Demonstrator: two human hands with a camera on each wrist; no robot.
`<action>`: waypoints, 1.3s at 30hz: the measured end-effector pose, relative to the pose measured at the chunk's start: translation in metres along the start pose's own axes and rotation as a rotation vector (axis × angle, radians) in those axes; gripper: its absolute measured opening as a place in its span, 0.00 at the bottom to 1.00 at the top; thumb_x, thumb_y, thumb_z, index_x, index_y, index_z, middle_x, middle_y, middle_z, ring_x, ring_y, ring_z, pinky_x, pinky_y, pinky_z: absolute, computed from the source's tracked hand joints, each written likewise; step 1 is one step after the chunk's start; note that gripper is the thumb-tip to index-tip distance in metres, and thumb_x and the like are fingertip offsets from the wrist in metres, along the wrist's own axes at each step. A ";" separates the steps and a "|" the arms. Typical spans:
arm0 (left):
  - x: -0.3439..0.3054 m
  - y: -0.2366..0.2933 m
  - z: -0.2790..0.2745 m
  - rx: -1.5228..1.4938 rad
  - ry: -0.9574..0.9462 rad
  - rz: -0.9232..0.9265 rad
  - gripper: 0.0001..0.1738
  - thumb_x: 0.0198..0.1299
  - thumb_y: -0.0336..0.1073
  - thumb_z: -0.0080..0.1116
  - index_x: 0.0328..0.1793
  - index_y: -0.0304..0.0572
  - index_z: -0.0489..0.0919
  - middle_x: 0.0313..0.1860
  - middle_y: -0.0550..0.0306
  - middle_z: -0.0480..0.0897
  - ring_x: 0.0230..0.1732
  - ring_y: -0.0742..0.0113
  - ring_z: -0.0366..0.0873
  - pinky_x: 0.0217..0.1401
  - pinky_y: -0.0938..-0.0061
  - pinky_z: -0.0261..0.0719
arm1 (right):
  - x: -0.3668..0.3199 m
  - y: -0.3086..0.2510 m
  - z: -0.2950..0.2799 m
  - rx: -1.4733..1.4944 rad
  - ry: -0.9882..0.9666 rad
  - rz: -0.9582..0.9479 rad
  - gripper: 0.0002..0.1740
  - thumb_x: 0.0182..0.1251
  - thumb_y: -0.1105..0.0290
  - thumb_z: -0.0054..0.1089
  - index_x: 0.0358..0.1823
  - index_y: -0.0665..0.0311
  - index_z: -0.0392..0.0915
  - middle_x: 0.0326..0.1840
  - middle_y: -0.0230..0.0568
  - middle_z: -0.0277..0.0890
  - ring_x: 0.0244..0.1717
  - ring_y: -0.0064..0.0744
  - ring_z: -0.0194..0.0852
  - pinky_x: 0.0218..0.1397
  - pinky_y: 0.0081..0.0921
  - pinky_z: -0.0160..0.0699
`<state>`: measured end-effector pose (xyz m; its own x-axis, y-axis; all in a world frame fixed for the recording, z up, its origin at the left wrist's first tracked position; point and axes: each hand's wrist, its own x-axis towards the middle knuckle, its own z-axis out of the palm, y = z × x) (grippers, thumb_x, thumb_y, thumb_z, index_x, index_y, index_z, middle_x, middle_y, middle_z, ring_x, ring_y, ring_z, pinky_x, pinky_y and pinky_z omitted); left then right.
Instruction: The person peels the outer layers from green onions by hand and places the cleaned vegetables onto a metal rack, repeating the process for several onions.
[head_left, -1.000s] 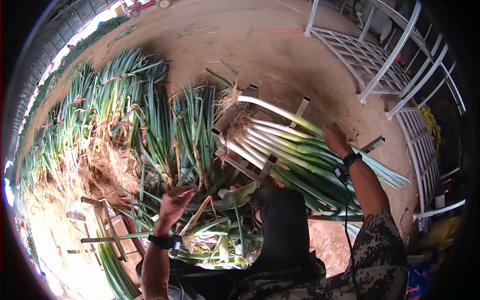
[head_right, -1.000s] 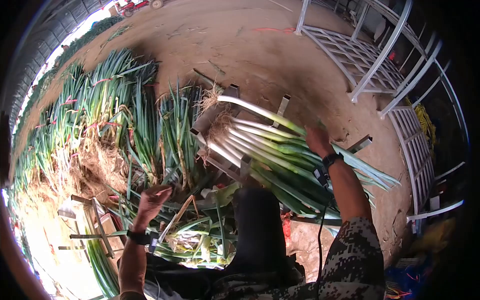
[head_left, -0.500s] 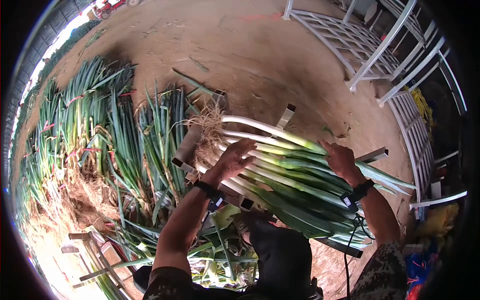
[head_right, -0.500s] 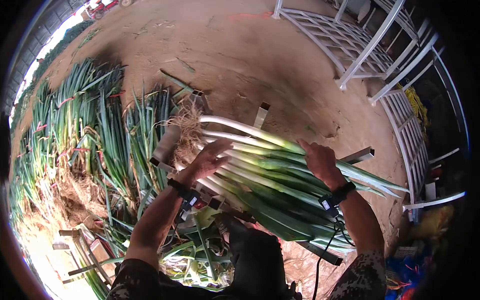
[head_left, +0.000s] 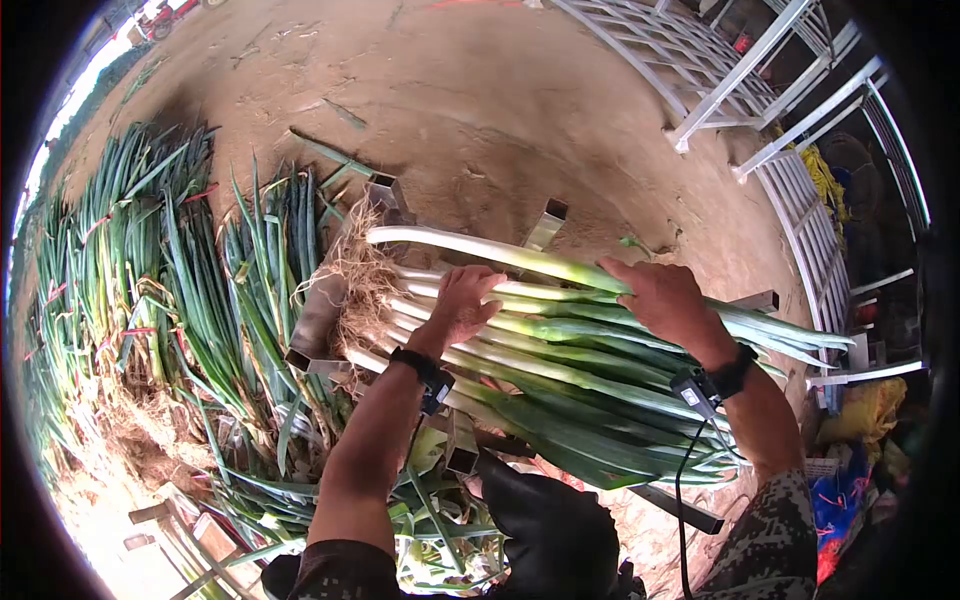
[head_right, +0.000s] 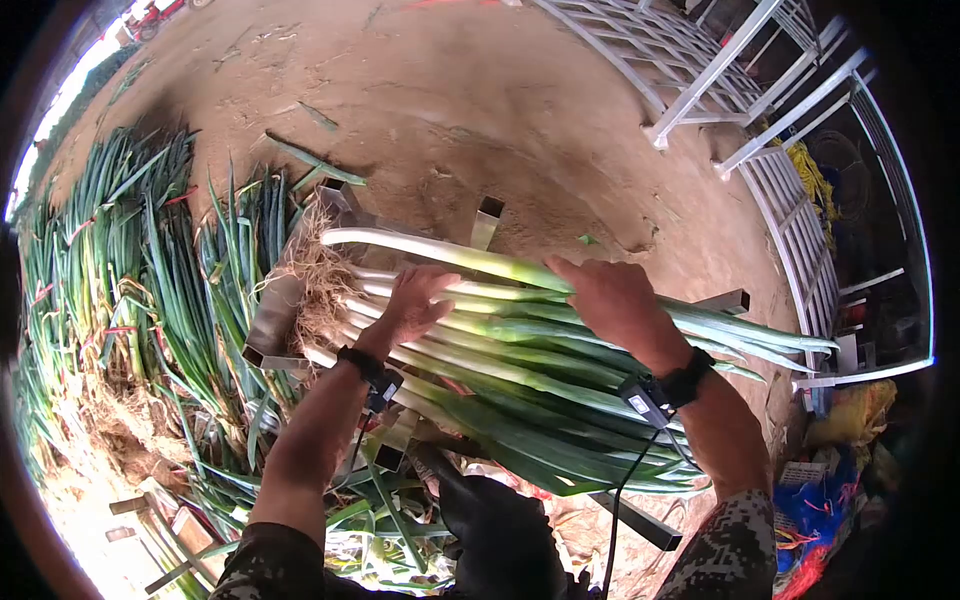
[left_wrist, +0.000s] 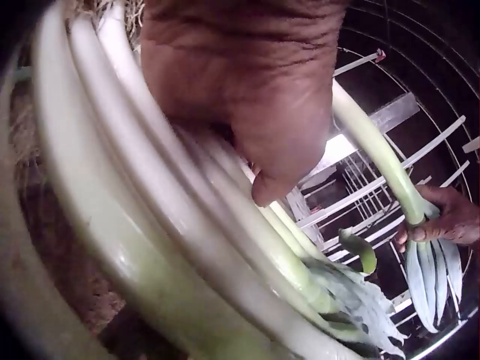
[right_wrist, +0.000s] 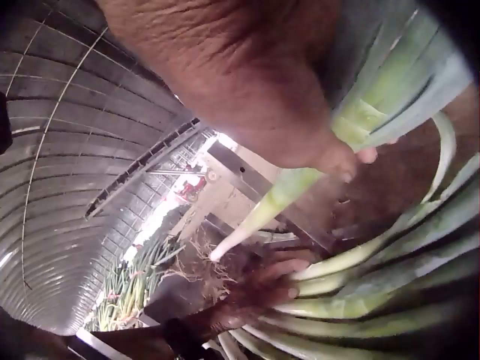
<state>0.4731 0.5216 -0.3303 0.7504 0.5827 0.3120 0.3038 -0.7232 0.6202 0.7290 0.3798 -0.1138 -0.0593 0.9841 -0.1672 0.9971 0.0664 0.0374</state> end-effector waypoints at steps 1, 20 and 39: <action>-0.001 0.001 0.002 -0.001 0.006 -0.001 0.24 0.57 0.43 0.61 0.62 0.50 0.79 0.57 0.52 0.78 0.62 0.51 0.72 0.69 0.55 0.63 | 0.001 -0.002 0.004 -0.014 0.010 0.008 0.30 0.63 0.68 0.62 0.69 0.48 0.69 0.37 0.46 0.82 0.39 0.49 0.83 0.39 0.45 0.79; -0.010 0.021 -0.002 -0.047 0.098 -0.039 0.22 0.51 0.35 0.60 0.56 0.52 0.81 0.53 0.57 0.78 0.61 0.55 0.72 0.70 0.56 0.61 | 0.033 0.036 0.119 0.314 -0.043 -0.094 0.29 0.69 0.55 0.61 0.70 0.52 0.69 0.51 0.46 0.82 0.53 0.51 0.80 0.57 0.46 0.77; -0.023 0.038 -0.001 0.181 0.104 -0.158 0.42 0.57 0.45 0.65 0.76 0.41 0.62 0.77 0.47 0.61 0.80 0.46 0.51 0.80 0.46 0.49 | 0.033 0.005 0.135 0.283 -0.201 0.202 0.30 0.75 0.40 0.42 0.69 0.47 0.69 0.48 0.50 0.83 0.50 0.55 0.82 0.51 0.52 0.79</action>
<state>0.4669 0.4812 -0.3132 0.6240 0.7218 0.2994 0.5196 -0.6695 0.5309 0.7388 0.3905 -0.2517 0.1220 0.9191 -0.3746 0.9633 -0.2007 -0.1786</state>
